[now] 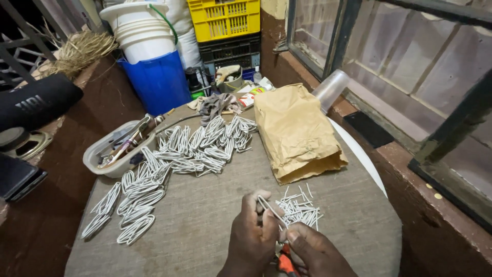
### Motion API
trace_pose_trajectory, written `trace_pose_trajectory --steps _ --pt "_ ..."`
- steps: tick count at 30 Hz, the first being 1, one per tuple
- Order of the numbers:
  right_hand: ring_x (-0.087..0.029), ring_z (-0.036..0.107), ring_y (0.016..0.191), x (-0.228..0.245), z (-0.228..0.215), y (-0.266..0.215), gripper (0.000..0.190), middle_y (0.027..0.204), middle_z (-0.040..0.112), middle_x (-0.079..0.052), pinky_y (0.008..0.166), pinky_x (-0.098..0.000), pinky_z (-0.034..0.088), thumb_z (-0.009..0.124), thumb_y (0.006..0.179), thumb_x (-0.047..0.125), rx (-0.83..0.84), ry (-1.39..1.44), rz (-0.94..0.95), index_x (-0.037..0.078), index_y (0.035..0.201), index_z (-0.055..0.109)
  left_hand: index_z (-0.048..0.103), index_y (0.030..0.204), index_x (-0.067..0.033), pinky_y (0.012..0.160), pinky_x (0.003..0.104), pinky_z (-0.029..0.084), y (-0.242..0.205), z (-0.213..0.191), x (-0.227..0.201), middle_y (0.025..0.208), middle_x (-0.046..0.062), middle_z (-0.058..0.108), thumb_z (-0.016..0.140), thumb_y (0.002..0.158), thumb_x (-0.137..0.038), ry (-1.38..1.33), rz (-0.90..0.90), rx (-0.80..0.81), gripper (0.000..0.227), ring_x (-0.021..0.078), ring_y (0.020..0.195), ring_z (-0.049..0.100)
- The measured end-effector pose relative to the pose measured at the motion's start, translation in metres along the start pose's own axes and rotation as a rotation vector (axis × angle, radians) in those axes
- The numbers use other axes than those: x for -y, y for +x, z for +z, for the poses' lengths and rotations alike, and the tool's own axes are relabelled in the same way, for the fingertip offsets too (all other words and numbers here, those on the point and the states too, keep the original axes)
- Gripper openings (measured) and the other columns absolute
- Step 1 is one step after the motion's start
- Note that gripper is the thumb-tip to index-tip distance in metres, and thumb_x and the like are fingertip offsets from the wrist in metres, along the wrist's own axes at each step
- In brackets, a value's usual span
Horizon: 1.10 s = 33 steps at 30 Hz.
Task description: The person uses orange-handled pliers to cut a long white wire into small segments on a table. They repeatedly pick up the wire, cut it, and drop the pieces into a growing pile. The person also handles a bundle of coiled wire, uncoiling it to continue the cutting process.
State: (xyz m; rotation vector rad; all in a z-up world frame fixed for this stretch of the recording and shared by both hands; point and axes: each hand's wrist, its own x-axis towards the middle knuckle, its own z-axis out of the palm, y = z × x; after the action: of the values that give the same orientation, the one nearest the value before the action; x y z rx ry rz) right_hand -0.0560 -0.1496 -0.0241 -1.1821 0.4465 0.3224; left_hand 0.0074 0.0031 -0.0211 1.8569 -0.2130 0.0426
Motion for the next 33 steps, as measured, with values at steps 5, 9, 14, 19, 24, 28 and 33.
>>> trace_pose_trajectory --steps 5,9,14,19,24,28,33 --pt "-0.017 0.034 0.049 0.004 -0.025 0.013 0.032 0.06 0.039 -0.007 0.049 -0.0324 0.025 0.065 0.105 0.029 0.066 -0.126 -0.017 -0.001 0.104 0.077 0.053 0.135 -0.0223 0.058 0.045 0.053 0.002 -0.003 0.01 0.081 0.003 0.075 0.05 0.1 -0.025 0.259 0.092 0.055 0.035 0.0255 0.063 0.073" --pt "-0.036 0.069 0.079 0.04 -0.019 -0.006 0.03 0.09 0.075 -0.027 0.068 -0.0415 0.048 0.066 0.105 0.018 -0.065 -0.046 0.08 -0.011 0.106 0.074 0.05 0.147 -0.0049 0.055 0.056 0.051 0.005 -0.006 0.033 0.092 0.017 0.074 0.067 0.089 -0.008 0.522 0.425 0.019 0.061 0.0422 0.061 0.067" --pt "-0.018 0.054 0.07 0.036 -0.043 0.01 0.038 0.076 0.064 -0.008 0.069 -0.0351 0.041 0.067 0.099 0.032 0.081 -0.448 -0.185 -0.001 0.09 0.081 0.067 0.118 -0.0147 0.072 0.044 0.052 0.008 -0.023 -0.012 0.092 0.009 0.076 0.051 0.094 -0.02 0.16 0.057 0.183 0.029 0.0296 0.082 0.069" --pt "-0.022 0.059 0.072 0.019 -0.043 0.01 0.027 0.08 0.066 -0.014 0.073 -0.0331 0.041 0.071 0.102 0.022 0.13 -0.091 -0.098 -0.002 0.089 0.069 0.075 0.11 0.0054 0.067 0.034 0.054 0.01 -0.015 -0.009 0.08 0.017 0.075 0.048 0.104 -0.015 -0.567 -0.339 0.23 0.034 0.0244 0.071 0.068" --pt "-0.017 0.038 0.049 0.02 -0.052 0.024 0.042 0.057 0.049 -0.006 0.048 -0.0327 0.024 0.07 0.105 0.035 0.034 -0.276 -0.11 -0.001 0.087 0.078 0.069 0.108 0.0016 0.05 0.03 0.039 0.009 -0.013 0.007 0.055 0.005 0.041 0.052 0.111 -0.027 -0.738 -0.232 0.358 0.034 0.0181 0.048 0.044" --pt "-0.02 0.046 0.054 0.036 -0.053 0.026 0.038 0.06 0.057 -0.009 0.054 -0.0354 0.034 0.073 0.105 0.028 0.008 -0.429 -0.123 0.0 0.08 0.075 0.072 0.112 -0.0031 0.052 0.028 0.034 0.008 -0.035 -0.006 0.056 -0.001 0.037 0.055 0.112 -0.025 -0.653 -0.354 0.415 0.028 0.0114 0.052 0.035" --pt "-0.008 0.076 0.063 0.078 -0.089 0.039 0.034 0.071 0.085 0.011 0.063 -0.03 0.052 0.066 0.095 0.052 0.063 -1.423 -0.591 0.028 0.08 0.084 0.082 0.118 -0.0118 0.078 0.026 0.047 0.004 -0.052 -0.046 0.09 -0.004 0.07 0.049 0.104 -0.035 -0.12 -0.314 0.727 0.042 0.0092 0.081 0.058"
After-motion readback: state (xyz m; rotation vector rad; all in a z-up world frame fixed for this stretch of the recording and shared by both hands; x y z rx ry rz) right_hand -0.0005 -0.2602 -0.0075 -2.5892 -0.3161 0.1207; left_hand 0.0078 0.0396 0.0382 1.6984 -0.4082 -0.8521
